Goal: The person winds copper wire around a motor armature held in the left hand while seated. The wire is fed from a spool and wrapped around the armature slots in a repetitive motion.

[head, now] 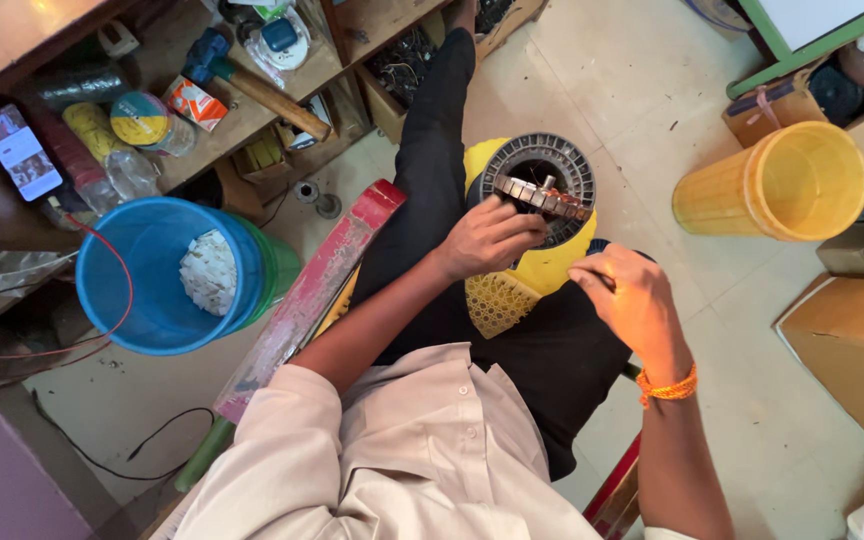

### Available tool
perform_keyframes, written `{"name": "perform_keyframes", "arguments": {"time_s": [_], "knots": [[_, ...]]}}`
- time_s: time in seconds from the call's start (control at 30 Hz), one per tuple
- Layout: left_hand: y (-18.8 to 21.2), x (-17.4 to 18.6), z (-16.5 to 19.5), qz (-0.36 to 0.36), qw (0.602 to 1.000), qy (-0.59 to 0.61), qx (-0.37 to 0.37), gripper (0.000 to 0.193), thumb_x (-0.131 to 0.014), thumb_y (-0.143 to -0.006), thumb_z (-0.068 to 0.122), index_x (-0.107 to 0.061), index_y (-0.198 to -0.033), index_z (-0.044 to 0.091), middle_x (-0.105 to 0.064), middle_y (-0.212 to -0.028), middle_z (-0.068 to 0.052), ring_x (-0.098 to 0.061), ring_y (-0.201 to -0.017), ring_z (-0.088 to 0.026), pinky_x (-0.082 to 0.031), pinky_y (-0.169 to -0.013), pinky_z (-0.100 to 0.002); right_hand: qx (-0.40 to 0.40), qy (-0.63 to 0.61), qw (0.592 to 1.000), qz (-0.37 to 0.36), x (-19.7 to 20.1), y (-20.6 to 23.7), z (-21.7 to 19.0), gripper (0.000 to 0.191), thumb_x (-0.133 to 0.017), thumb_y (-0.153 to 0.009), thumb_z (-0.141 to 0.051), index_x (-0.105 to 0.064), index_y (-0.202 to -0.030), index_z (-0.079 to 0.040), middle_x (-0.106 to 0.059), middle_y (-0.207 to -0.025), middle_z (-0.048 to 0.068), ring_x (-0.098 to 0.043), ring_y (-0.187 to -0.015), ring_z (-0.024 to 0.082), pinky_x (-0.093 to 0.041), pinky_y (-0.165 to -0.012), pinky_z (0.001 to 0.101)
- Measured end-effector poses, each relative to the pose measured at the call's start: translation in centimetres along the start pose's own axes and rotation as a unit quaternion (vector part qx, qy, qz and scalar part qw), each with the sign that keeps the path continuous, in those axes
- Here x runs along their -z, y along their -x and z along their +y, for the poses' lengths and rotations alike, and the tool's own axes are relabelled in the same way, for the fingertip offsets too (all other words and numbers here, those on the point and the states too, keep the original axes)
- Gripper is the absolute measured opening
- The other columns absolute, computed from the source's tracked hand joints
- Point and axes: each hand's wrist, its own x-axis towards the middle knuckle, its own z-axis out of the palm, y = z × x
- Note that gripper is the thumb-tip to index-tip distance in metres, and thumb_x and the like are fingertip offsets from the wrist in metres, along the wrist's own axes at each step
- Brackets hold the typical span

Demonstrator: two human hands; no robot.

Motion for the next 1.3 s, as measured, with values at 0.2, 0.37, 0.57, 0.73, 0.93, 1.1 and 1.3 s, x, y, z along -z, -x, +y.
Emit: {"name": "perform_keyframes", "arguments": {"time_s": [0.2,0.37,0.57,0.73,0.93,1.1,1.3], "knots": [[-0.9,-1.2,2.5,0.097,0.884,0.358,0.284,0.008,-0.071,-0.096,0.006,-0.064,-0.097,0.002,-0.071,-0.104,-0.004,-0.063,-0.077,-0.008,-0.051,-0.065,-0.025,-0.039,-0.128,0.99,0.039,-0.5,-3.6,-0.7,0.008,-0.07,-0.097,-0.005,-0.072,-0.098,0.003,-0.067,-0.078,0.01,-0.06,-0.069,0.011,-0.048,-0.062,0.0296],[-1.1,-2.2,3.8,0.125,0.748,0.467,0.455,0.008,-0.068,-0.101,0.006,-0.067,-0.098,-0.001,-0.067,-0.084,-0.001,-0.051,-0.07,-0.001,-0.043,-0.061,-0.022,-0.036,-0.191,0.979,0.06,-1.7,-7.6,-0.7,0.013,-0.069,-0.097,-0.006,-0.072,-0.099,0.007,-0.072,-0.084,0.009,-0.067,-0.076,0.005,-0.053,-0.066,0.0242],[-1.5,-3.6,3.8,0.194,0.704,0.484,0.482,0.011,-0.069,-0.1,0.008,-0.068,-0.095,-0.001,-0.074,-0.09,-0.002,-0.062,-0.08,-0.003,-0.052,-0.073,-0.023,-0.098,-0.138,0.985,0.036,-2.2,-9.2,1.1,0.013,-0.072,-0.097,-0.008,-0.075,-0.098,0.004,-0.071,-0.073,0.008,-0.062,-0.064,0.009,-0.048,-0.057,0.027],[-2.4,-3.8,4.3,0.178,0.703,0.407,0.556,0.013,-0.074,-0.094,0.011,-0.071,-0.09,-0.001,-0.07,-0.076,-0.002,-0.057,-0.068,-0.005,-0.048,-0.061,-0.026,-0.148,-0.125,0.98,0.035,-3.4,-10.5,4.8,0.016,-0.078,-0.091,-0.013,-0.077,-0.097,0.002,-0.074,-0.076,0.004,-0.065,-0.066,0.003,-0.051,-0.06,0.021],[-4.4,-1.8,5.9,0.135,0.757,0.266,0.581,0.019,-0.079,-0.09,0.019,-0.071,-0.09,0.001,-0.072,-0.077,-0.004,-0.063,-0.065,-0.012,-0.049,-0.062,-0.029,-0.196,-0.232,0.951,0.05,-2.5,-9.7,8.0,0.017,-0.083,-0.088,-0.013,-0.078,-0.097,0.001,-0.059,-0.07,-0.009,-0.044,-0.06,0.0,-0.032,-0.053,0.0209],[-4.1,1.3,4.5,0.155,0.966,0.034,0.205,0.031,-0.08,-0.089,0.017,-0.061,-0.113,0.015,-0.068,-0.116,0.0,-0.061,-0.106,-0.022,-0.046,-0.092,-0.035,-0.237,-0.246,0.937,0.075,-1.2,-7.9,8.0,0.017,-0.082,-0.088,-0.011,-0.077,-0.096,0.002,-0.051,-0.066,-0.011,-0.036,-0.056,0.0,-0.024,-0.05,0.0214],[-5.1,1.8,-1.2,-0.083,0.979,0.152,0.105,0.075,-0.079,-0.092,0.014,-0.041,-0.157,0.017,-0.067,-0.119,0.001,-0.061,-0.106,-0.022,-0.049,-0.101,-0.037,-0.236,-0.345,0.908,0.038,1.5,-4.9,4.7,0.012,-0.076,-0.09,-0.006,-0.074,-0.097,0.004,-0.05,-0.064,-0.011,-0.035,-0.053,-0.001,-0.024,-0.048,0.0207]]}}
